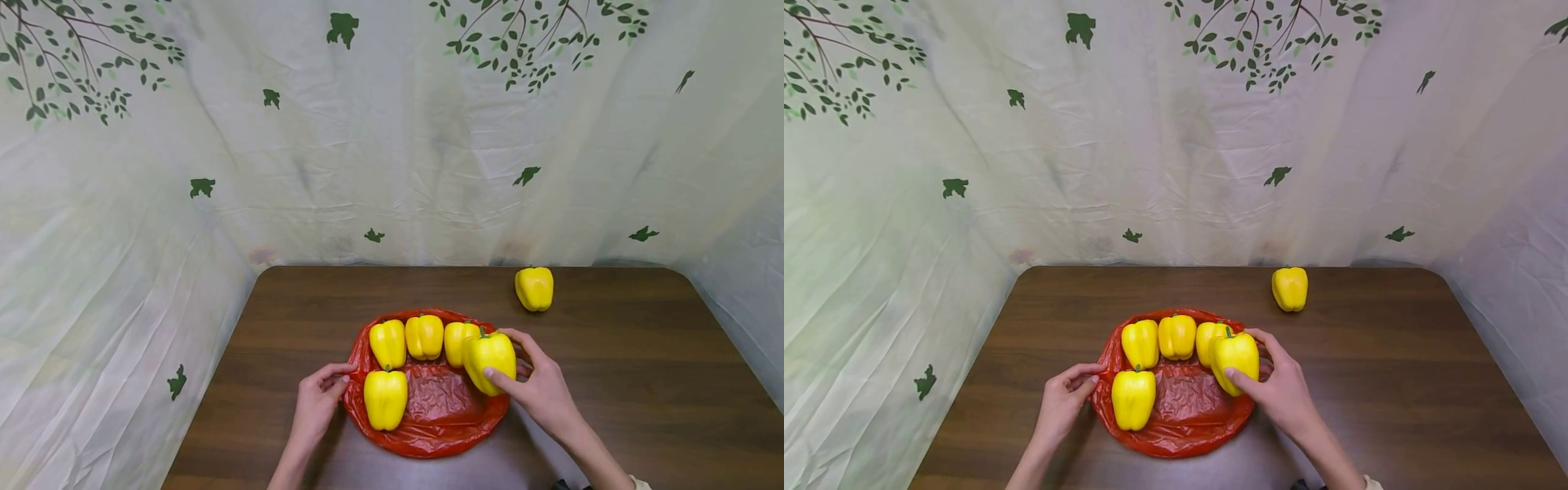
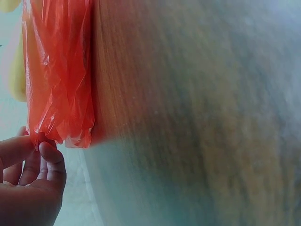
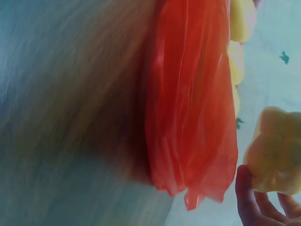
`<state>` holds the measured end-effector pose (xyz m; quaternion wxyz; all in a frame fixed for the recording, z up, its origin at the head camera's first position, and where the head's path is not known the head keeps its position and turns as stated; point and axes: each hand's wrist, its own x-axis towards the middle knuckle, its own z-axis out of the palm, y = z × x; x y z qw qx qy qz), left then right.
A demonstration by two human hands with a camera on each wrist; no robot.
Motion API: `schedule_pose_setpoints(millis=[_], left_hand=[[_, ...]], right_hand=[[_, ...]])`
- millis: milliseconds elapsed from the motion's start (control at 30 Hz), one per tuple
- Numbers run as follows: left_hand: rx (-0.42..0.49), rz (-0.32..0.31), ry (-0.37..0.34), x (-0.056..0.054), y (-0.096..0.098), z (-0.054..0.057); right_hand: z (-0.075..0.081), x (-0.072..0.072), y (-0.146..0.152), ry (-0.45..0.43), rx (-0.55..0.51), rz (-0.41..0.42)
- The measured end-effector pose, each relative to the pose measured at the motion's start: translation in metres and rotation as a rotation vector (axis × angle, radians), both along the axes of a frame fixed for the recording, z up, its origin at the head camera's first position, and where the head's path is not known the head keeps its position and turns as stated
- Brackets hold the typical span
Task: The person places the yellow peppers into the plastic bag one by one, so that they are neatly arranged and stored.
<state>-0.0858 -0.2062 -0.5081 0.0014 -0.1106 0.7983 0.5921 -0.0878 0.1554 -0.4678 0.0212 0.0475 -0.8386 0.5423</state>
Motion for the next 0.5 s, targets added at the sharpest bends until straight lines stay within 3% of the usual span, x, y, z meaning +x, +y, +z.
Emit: schedule_pose_setpoints(millis=[200,500], left_hand=[[-0.001,-0.001,-0.002,-0.001,0.000,-0.001],[0.009,0.001,0.010,0.000,0.000,-0.001]], right_hand=[[-0.001,0.005,-0.011,-0.041,-0.037,0.013],[-0.004,0.009,-0.028,-0.130,-0.010,0.015]])
